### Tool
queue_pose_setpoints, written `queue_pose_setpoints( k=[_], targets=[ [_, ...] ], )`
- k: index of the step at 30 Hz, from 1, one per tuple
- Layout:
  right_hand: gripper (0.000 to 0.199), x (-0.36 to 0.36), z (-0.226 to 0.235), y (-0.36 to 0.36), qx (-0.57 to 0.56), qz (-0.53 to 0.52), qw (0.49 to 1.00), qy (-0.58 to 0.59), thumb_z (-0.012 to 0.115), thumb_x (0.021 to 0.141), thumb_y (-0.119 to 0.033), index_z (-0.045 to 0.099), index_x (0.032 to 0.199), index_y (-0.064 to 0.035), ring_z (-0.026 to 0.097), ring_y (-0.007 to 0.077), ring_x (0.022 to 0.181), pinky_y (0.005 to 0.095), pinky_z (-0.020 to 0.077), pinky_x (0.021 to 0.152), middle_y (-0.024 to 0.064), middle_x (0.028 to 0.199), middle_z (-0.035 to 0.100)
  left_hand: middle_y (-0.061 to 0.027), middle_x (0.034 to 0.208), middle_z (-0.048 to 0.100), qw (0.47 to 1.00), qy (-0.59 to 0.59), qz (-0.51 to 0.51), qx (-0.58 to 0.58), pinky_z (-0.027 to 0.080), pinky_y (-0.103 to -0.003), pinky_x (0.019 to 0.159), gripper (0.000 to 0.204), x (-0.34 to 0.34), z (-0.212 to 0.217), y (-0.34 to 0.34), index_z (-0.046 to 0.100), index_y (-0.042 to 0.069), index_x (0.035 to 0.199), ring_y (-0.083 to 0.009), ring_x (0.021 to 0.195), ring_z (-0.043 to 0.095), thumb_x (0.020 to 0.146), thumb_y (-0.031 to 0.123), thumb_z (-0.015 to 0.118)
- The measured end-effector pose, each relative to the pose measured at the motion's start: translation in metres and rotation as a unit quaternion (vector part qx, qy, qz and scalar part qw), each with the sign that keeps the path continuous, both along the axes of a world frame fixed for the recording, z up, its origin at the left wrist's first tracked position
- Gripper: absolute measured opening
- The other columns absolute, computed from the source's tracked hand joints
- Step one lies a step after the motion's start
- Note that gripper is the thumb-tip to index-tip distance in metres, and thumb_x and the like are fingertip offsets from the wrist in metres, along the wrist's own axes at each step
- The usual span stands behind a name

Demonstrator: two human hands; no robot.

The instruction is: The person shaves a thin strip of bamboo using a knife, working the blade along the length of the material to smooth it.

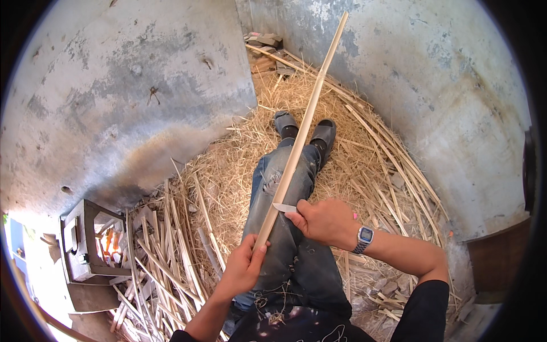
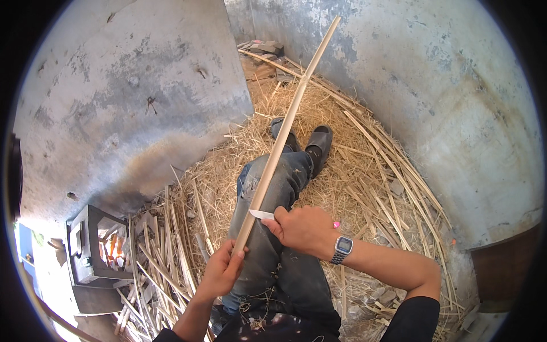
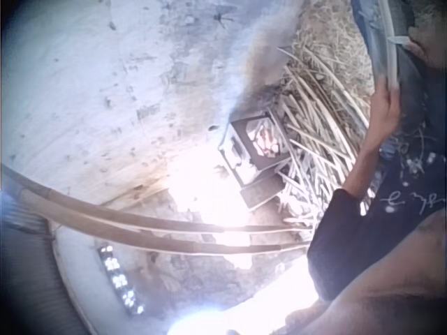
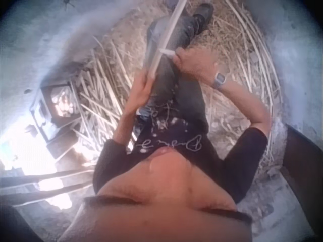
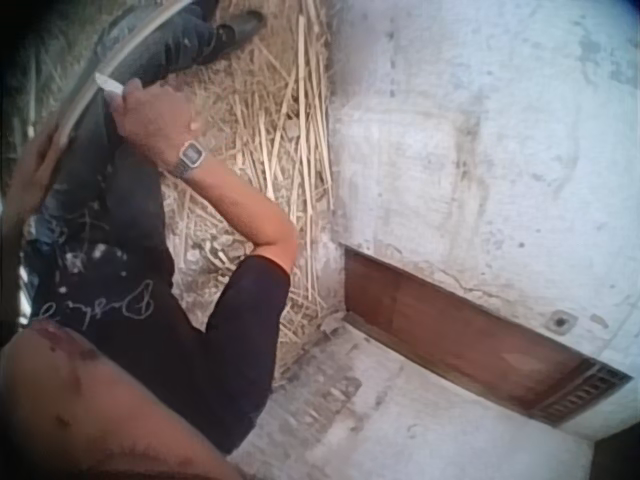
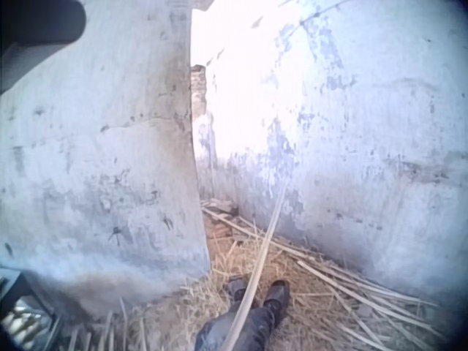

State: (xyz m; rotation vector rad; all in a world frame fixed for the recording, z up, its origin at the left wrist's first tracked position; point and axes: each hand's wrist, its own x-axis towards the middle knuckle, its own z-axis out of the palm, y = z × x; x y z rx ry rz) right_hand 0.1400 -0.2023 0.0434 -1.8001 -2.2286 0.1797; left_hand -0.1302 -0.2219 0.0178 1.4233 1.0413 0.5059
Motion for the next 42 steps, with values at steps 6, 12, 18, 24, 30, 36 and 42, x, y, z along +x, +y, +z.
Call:
queue_pose_setpoints(
  k=[6,12,18,24,30,36,42],
  targets=[
    [0.055,0.042,0.004,0.05,0.109,-0.095,0.989,-0.004,0.05,0.108,-0.054,0.062,0.079,-0.0092,0.067,0.0372,0.052,0.0518,0.0519,0.048,0.015,0.058,0.064,0.0035,0.067,0.05,0.998,-0.003,0.021,-0.053,0.036,-0.026,0.053,0.022,-0.008,0.013,-0.013,0.06,0.003,0.12,-0.0055,0.057,0.046,0.113,0.023,0.053],
    [0.05,0.014,0.01,0.024,-0.015,0.001,1.0,-0.026,0.053,0.107,-0.053,0.063,0.084,-0.0099,0.066,0.0386,0.055,0.0509,0.051,0.049,0.016,0.059,0.062,0.0056,0.066,0.046,0.985,-0.072,0.016,-0.154,0.032,-0.024,0.05,0.02,-0.029,0.01,-0.02,0.057,0.004,0.122,-0.004,0.055,0.04,0.115,0.021,0.05],
    [0.05,0.027,0.002,0.044,0.08,-0.052,0.995,-0.013,0.054,0.106,-0.053,0.062,0.081,-0.0109,0.064,0.038,0.053,0.0515,0.0495,0.047,0.0148,0.057,0.061,0.0046,0.066,0.046,0.979,-0.102,0.018,-0.177,0.032,-0.024,0.049,0.022,-0.038,0.007,-0.018,0.057,0.004,0.12,-0.0047,0.054,0.04,0.116,0.023,0.048],
    [0.048,0.046,0.008,0.058,0.109,-0.062,0.992,-0.029,0.055,0.107,-0.051,0.061,0.079,-0.0121,0.062,0.0381,0.05,0.0515,0.0479,0.047,0.0139,0.055,0.059,0.0038,0.063,0.045,0.986,-0.06,0.0,-0.157,0.032,-0.024,0.049,0.024,-0.047,0.009,-0.037,0.057,0.005,0.117,-0.0054,0.052,0.039,0.117,0.026,0.045],
    [0.049,0.035,0.005,0.05,0.069,0.004,0.996,-0.052,0.053,0.108,-0.048,0.061,0.078,-0.0093,0.064,0.0378,0.054,0.0503,0.0472,0.045,0.0152,0.058,0.06,0.0033,0.061,0.043,0.975,-0.082,-0.009,-0.206,0.031,-0.025,0.047,0.025,-0.053,0.003,-0.038,0.054,0.006,0.114,-0.0063,0.049,0.037,0.117,0.028,0.044],
    [0.057,0.049,-0.001,0.064,0.105,-0.021,0.994,-0.033,0.047,0.109,-0.056,0.064,0.08,-0.0094,0.067,0.0378,0.053,0.0505,0.052,0.047,0.0156,0.057,0.063,0.0027,0.062,0.042,0.964,-0.109,-0.031,-0.242,0.03,-0.026,0.046,0.023,-0.071,-0.001,-0.04,0.053,0.007,0.112,-0.0077,0.048,0.037,0.117,0.028,0.044],
    [0.057,0.085,0.017,0.091,0.135,-0.091,0.987,-0.003,0.048,0.109,-0.054,0.064,0.08,-0.0079,0.065,0.0376,0.051,0.0481,0.0521,0.047,0.0154,0.059,0.064,0.0018,0.066,0.039,0.942,-0.123,-0.03,-0.31,0.028,-0.026,0.047,0.024,-0.093,0.002,-0.047,0.053,0.006,0.111,-0.0084,0.051,0.036,0.117,0.029,0.047]
  ],
)
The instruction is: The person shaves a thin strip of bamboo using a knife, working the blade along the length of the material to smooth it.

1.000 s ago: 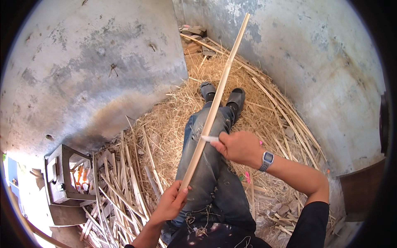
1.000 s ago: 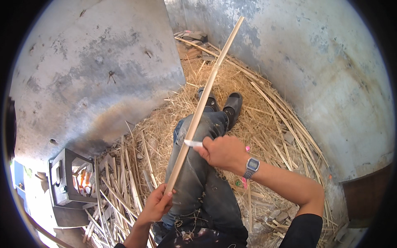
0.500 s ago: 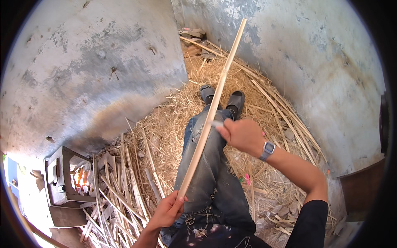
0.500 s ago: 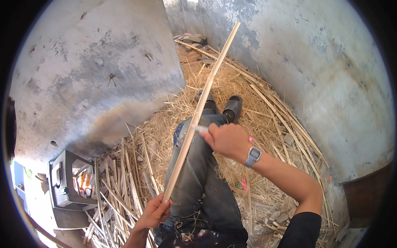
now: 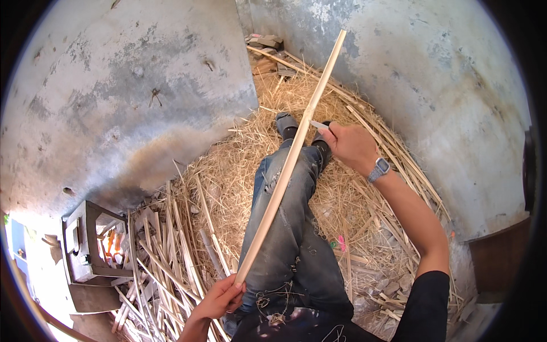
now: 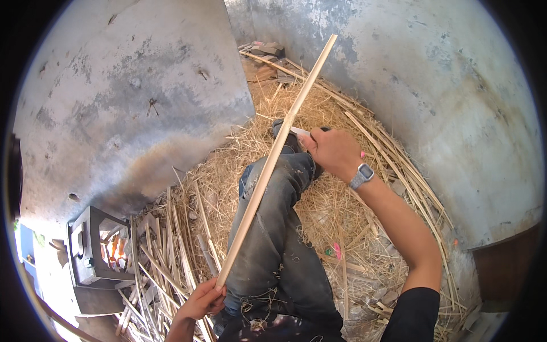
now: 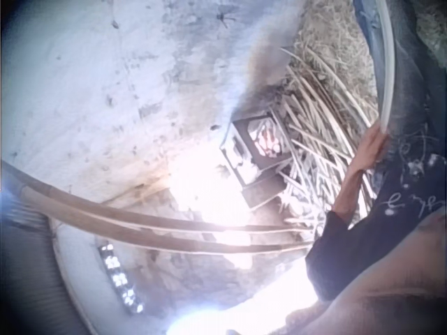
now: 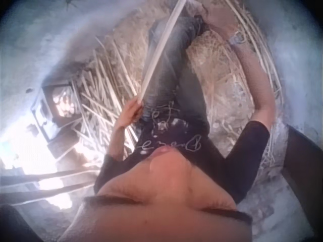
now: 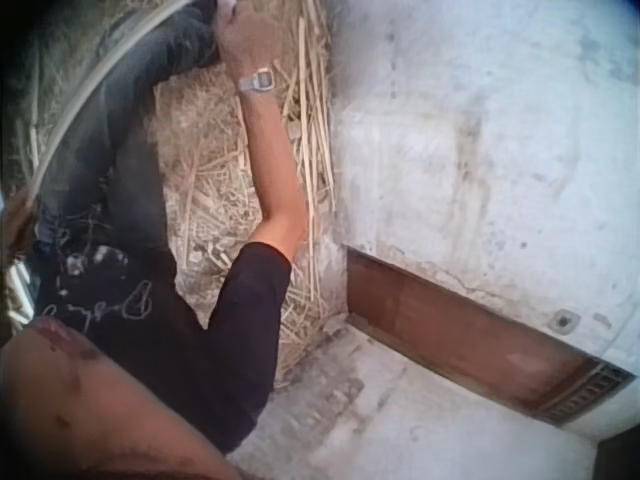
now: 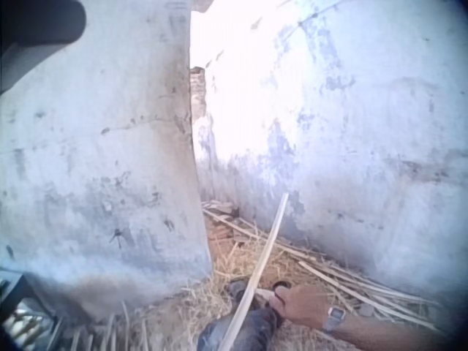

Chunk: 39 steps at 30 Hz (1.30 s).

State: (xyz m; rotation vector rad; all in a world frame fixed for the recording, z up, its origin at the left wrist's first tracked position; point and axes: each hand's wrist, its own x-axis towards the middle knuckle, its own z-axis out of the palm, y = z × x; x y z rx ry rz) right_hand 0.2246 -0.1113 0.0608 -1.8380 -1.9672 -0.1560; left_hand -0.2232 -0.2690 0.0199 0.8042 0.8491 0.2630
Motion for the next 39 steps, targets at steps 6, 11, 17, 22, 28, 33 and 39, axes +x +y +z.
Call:
queue_pose_setpoints(
  k=[6,11,17,22,28,33,39],
  targets=[
    [0.054,-0.039,-0.015,-0.021,-0.029,0.113,0.992,-0.054,0.049,0.109,-0.053,0.064,0.081,-0.0083,0.066,0.0381,0.054,0.0492,0.0499,0.048,0.016,0.06,0.064,0.0021,0.064,0.037,0.999,0.007,0.034,-0.037,0.025,-0.027,0.046,0.024,-0.004,-0.005,-0.002,0.055,0.006,0.106,-0.0083,0.049,0.033,0.114,0.028,0.051],
    [0.07,0.086,0.006,0.053,0.08,-0.179,0.953,0.231,0.042,0.111,-0.058,0.062,0.074,-0.0028,0.052,0.0256,0.048,0.0436,0.0424,0.051,0.0105,0.053,0.055,0.0032,0.063,0.035,0.998,-0.018,-0.002,-0.062,0.023,-0.027,0.046,0.026,-0.022,-0.017,-0.006,0.055,0.005,0.105,-0.008,0.049,0.032,0.114,0.028,0.051],
    [0.067,0.089,-0.025,0.038,0.053,-0.144,0.851,0.502,0.046,0.111,-0.058,0.061,0.077,-0.0029,0.039,0.0175,0.049,0.0389,0.0367,0.051,0.0012,0.055,0.043,0.0047,0.064,0.03,0.995,-0.036,-0.002,-0.089,0.023,-0.027,0.047,0.026,-0.015,-0.021,-0.009,0.055,0.005,0.106,-0.0076,0.05,0.029,0.115,0.029,0.049],
    [0.028,0.017,-0.001,0.003,0.099,0.047,0.939,0.325,0.072,0.103,-0.031,0.071,0.1,-0.0032,0.036,0.0098,0.05,0.0309,0.0308,0.049,-0.0059,0.055,0.04,0.0053,0.065,0.03,0.993,-0.059,-0.022,-0.101,0.023,-0.026,0.047,0.025,-0.005,-0.023,0.005,0.055,0.005,0.107,-0.0074,0.051,0.028,0.115,0.027,0.049],
    [0.023,0.029,-0.013,0.023,0.156,0.025,0.945,0.287,0.08,0.097,-0.024,0.077,0.097,-0.0016,0.041,0.0043,0.052,0.0281,0.031,0.049,-0.0062,0.057,0.049,0.006,0.065,0.029,0.992,-0.061,-0.036,-0.101,0.022,-0.026,0.047,0.024,-0.002,-0.021,0.011,0.055,0.005,0.107,-0.0069,0.051,0.028,0.115,0.027,0.049],
    [0.029,0.067,-0.001,0.033,0.211,-0.075,0.853,0.471,0.079,0.099,-0.028,0.075,0.092,-0.0001,0.043,0.0046,0.053,0.0264,0.033,0.049,-0.0034,0.06,0.053,0.0049,0.063,0.031,0.985,-0.095,-0.018,-0.146,0.021,-0.026,0.044,0.028,0.0,-0.029,0.006,0.055,0.004,0.107,-0.0067,0.048,0.028,0.115,0.029,0.049],
    [0.033,0.041,0.008,0.008,0.091,-0.089,0.92,0.371,0.062,0.109,-0.034,0.071,0.104,-0.0019,0.05,0.0099,0.059,0.0304,0.0411,0.057,0.001,0.063,0.054,0.0008,0.059,0.039,0.952,-0.199,0.019,-0.233,0.027,-0.023,0.038,0.027,0.011,-0.04,0.01,0.054,0.004,0.102,-0.0071,0.043,0.033,0.115,0.026,0.047]
  ],
)
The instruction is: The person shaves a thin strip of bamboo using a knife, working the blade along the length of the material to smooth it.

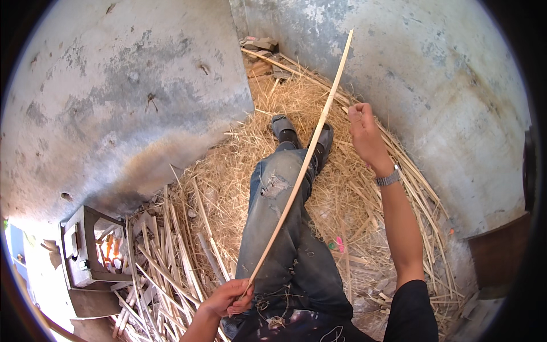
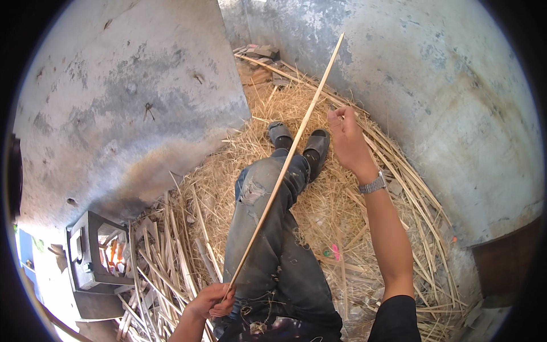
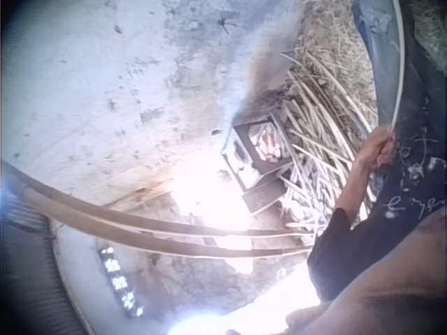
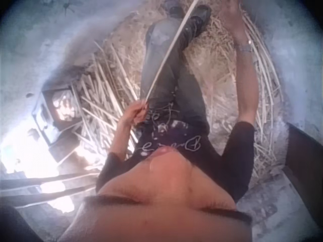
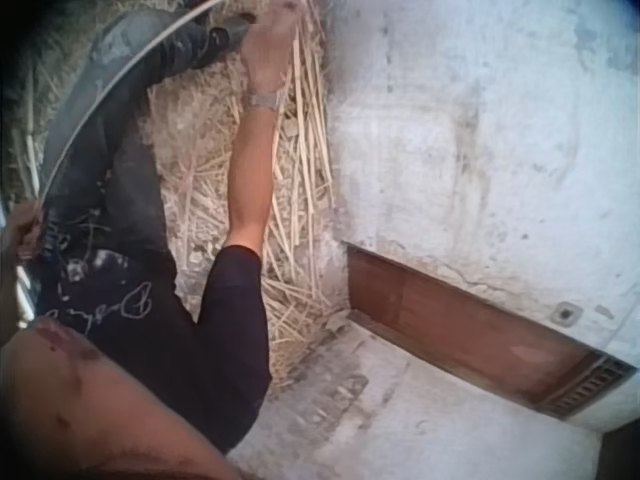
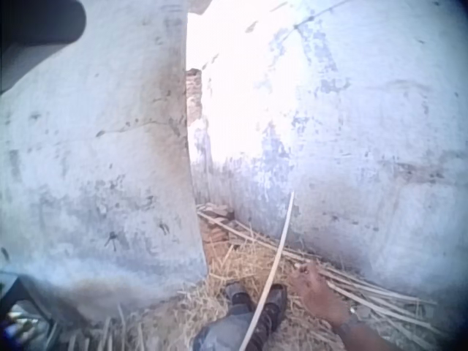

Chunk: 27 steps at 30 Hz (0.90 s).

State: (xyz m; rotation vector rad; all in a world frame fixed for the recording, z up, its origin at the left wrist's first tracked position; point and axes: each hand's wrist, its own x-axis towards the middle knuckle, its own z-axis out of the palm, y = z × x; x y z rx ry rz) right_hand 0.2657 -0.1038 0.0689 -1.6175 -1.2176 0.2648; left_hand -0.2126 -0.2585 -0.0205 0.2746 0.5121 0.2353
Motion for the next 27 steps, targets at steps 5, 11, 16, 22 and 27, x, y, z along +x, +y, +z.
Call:
queue_pose_setpoints(
  k=[5,11,16,22,27],
  targets=[
    [0.034,-0.015,0.005,-0.011,-0.027,0.129,0.99,-0.045,0.054,0.112,-0.031,0.068,0.1,-0.0022,0.058,0.0229,0.063,0.0402,0.046,0.063,0.0068,0.066,0.059,-0.0005,0.058,0.043,0.999,0.018,0.002,0.04,0.029,-0.023,0.037,0.027,0.0,-0.001,0.008,0.054,0.004,0.101,-0.0082,0.042,0.038,0.115,0.025,0.046],
    [0.041,-0.011,0.002,-0.001,-0.059,0.041,0.973,-0.218,0.055,0.11,-0.032,0.067,0.085,-0.0013,0.058,0.0387,0.061,0.0455,0.0455,0.059,0.0217,0.067,0.06,0.001,0.056,0.044,0.982,0.139,-0.004,0.126,0.029,-0.023,0.037,0.036,0.0,0.008,0.013,0.059,0.004,0.1,-0.008,0.04,0.037,0.116,0.033,0.046],
    [0.044,-0.031,-0.005,-0.017,-0.074,0.101,0.969,-0.214,0.055,0.11,-0.033,0.065,0.081,-0.0021,0.057,0.0437,0.056,0.051,0.0427,0.055,0.0221,0.064,0.059,0.002,0.056,0.044,0.966,0.193,0.007,0.173,0.027,-0.023,0.038,0.037,0.0,0.01,0.01,0.06,0.005,0.099,-0.0068,0.04,0.035,0.116,0.035,0.047],
    [0.042,-0.016,0.001,-0.002,-0.016,0.026,0.976,-0.214,0.056,0.109,-0.033,0.067,0.082,-0.0027,0.06,0.0435,0.057,0.0521,0.0444,0.056,0.0225,0.062,0.058,0.0022,0.057,0.044,0.968,0.176,0.003,0.178,0.026,-0.023,0.038,0.037,0.01,0.012,0.016,0.06,0.005,0.099,-0.0066,0.041,0.034,0.116,0.035,0.048],
    [0.042,-0.053,-0.025,-0.034,-0.033,0.085,0.971,-0.223,0.054,0.11,-0.033,0.067,0.083,-0.0033,0.059,0.043,0.053,0.0518,0.0439,0.052,0.021,0.06,0.057,0.0023,0.056,0.043,0.969,0.171,0.012,0.18,0.026,-0.024,0.039,0.037,0.011,0.008,0.015,0.06,0.005,0.099,-0.0068,0.041,0.034,0.116,0.035,0.048]
  ],
)
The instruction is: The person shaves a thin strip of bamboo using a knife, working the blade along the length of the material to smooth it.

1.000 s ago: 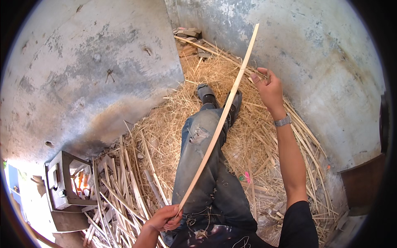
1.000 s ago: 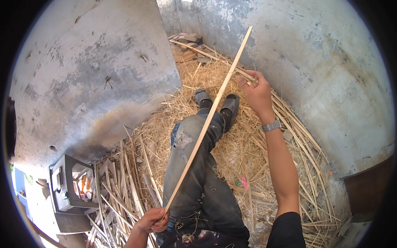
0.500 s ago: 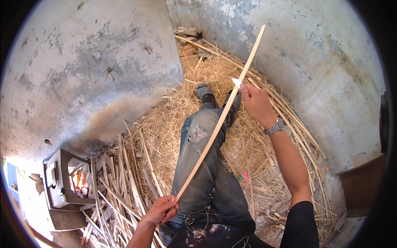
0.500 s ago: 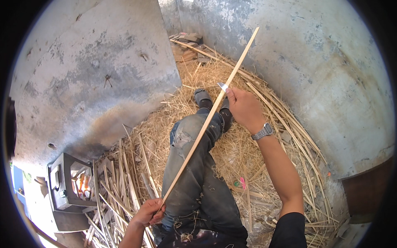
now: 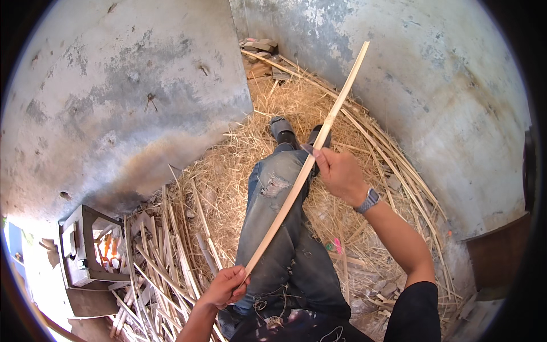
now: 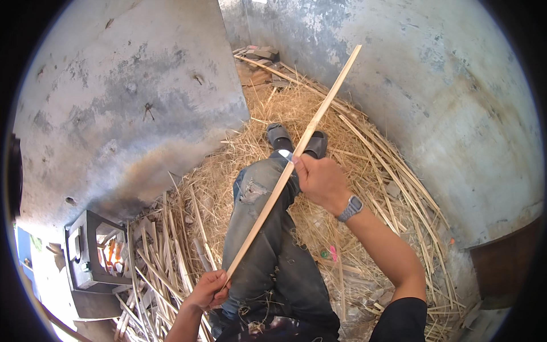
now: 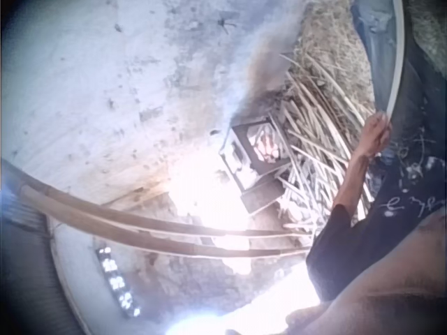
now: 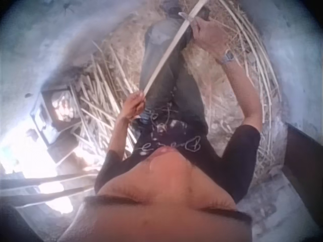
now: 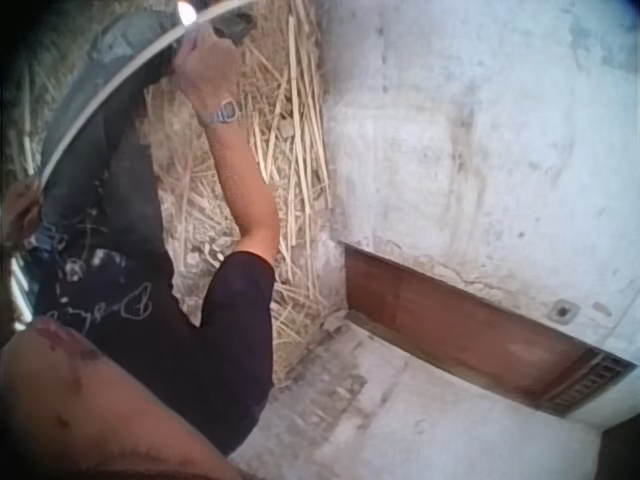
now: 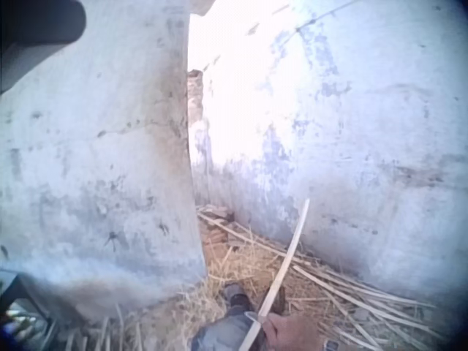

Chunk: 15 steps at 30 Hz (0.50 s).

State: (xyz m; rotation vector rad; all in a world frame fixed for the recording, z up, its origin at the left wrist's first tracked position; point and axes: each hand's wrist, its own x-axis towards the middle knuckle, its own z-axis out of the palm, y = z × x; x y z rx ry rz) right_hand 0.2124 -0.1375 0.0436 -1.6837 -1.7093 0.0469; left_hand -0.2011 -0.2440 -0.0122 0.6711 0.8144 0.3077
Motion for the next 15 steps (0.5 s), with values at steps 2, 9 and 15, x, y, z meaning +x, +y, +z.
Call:
queue_pose_setpoints(
  k=[2,9,15],
  targets=[
    [0.039,-0.011,-0.004,-0.01,-0.013,0.022,0.999,-0.025,0.053,0.111,-0.032,0.067,0.087,-0.0039,0.058,0.0427,0.05,0.0515,0.0429,0.048,0.0198,0.058,0.057,0.0024,0.056,0.043,1.0,-0.002,-0.001,0.01,0.026,-0.024,0.039,0.037,-0.001,-0.004,0.0,0.06,0.005,0.099,-0.0069,0.041,0.034,0.116,0.036,0.048],
    [0.04,0.03,0.025,0.025,0.056,-0.069,0.995,0.05,0.053,0.111,-0.031,0.066,0.088,-0.0016,0.06,0.0445,0.057,0.0515,0.0439,0.053,0.0239,0.062,0.058,0.0026,0.056,0.042,1.0,0.009,-0.005,-0.003,0.025,-0.024,0.04,0.036,-0.004,-0.008,0.002,0.06,0.005,0.098,-0.0064,0.042,0.032,0.116,0.035,0.049],
    [0.041,-0.018,-0.01,-0.017,0.008,0.05,0.998,0.04,0.049,0.113,-0.03,0.068,0.09,-0.0014,0.057,0.0437,0.054,0.0499,0.0415,0.051,0.0236,0.061,0.056,0.0028,0.056,0.041,1.0,0.011,0.007,-0.005,0.024,-0.024,0.04,0.037,-0.005,-0.01,0.003,0.06,0.005,0.097,-0.0062,0.042,0.03,0.116,0.035,0.049]
  ],
)
